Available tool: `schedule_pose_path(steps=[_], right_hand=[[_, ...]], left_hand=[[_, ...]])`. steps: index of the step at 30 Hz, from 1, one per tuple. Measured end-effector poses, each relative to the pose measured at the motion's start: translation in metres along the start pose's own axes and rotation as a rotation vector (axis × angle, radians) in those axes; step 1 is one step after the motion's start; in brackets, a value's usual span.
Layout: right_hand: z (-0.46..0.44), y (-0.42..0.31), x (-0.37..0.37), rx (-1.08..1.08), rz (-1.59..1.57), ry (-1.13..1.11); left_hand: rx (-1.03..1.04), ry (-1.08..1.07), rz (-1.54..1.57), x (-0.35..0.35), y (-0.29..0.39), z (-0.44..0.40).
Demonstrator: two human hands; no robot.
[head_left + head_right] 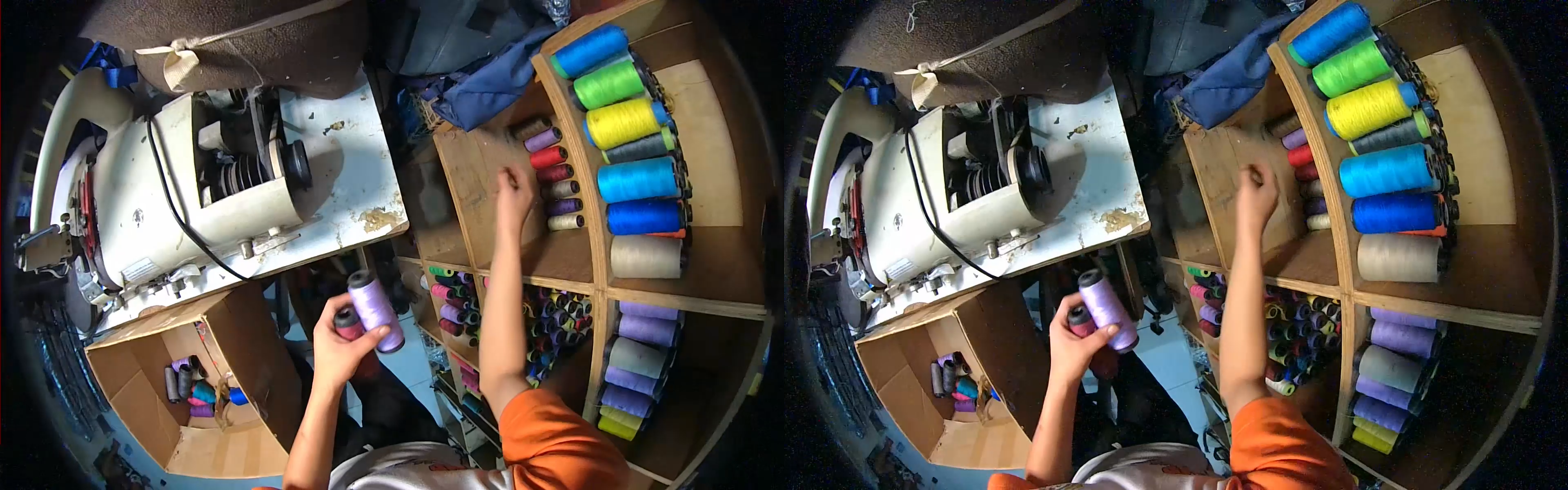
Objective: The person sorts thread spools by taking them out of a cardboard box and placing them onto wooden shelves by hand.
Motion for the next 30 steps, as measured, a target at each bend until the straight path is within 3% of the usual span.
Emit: schedule_pose_path(steps=[2, 4, 6, 9, 12, 21, 24, 26, 27, 28, 30], right_hand=[[-0.059, 0.043, 0.009, -0.021, 0.037, 0.173], [-0.111, 0.045, 0.021, -0.055, 0.311, 0.230], [-0.140, 0.031, 0.026, -0.228, 0.728, 0.288], [-0.188, 0.052, 0.039, -0.370, 0.805, 0.290], [-0.219, 0.073, 0.055, -0.132, 1.148, -0.332], [-0.212, 0.057, 0.028, -0.031, 0.901, -0.031], [-0.170, 0.056, 0.032, -0.334, 0.457, 0.171], [-0.062, 0.000, 0.040, 0.114, -0.147, -0.421], [-0.009, -0.030, 0.045, 0.198, -0.264, -0.713], [0.046, -0.060, 0.045, 0.218, -0.446, -0.941], [0.112, -0.081, 0.048, 0.135, -0.331, -1.040]], left_hand=[[0.110, -0.086, -0.227, 0.008, 0.013, -0.029], [0.111, -0.128, -0.224, 0.015, 0.016, -0.064], [0.112, -0.172, -0.213, 0.022, 0.016, -0.099], [0.035, -0.222, -0.019, 0.028, 0.007, -0.133], [0.067, -0.272, -0.061, 0.023, 0.008, -0.148], [0.031, -0.296, 0.001, 0.014, -0.002, -0.159], [0.046, -0.271, -0.012, 0.012, -0.002, -0.159], [0.016, -0.283, 0.028, 0.015, 0.000, -0.158], [0.016, -0.251, 0.033, 0.011, -0.006, -0.161], [0.029, -0.258, 0.035, 0.012, -0.006, -0.160], [0.058, -0.276, 0.044, 0.015, -0.003, -0.160]])
Point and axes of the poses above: each hand's wrist, its own z-axis away from the middle knuckle, its own x-axis out of the palm, y = z × x, the point moved 6 cm from there along -z, towards the middle knuckle, and after that the axes turned 14 degrees about z, right-handed, at the moved point
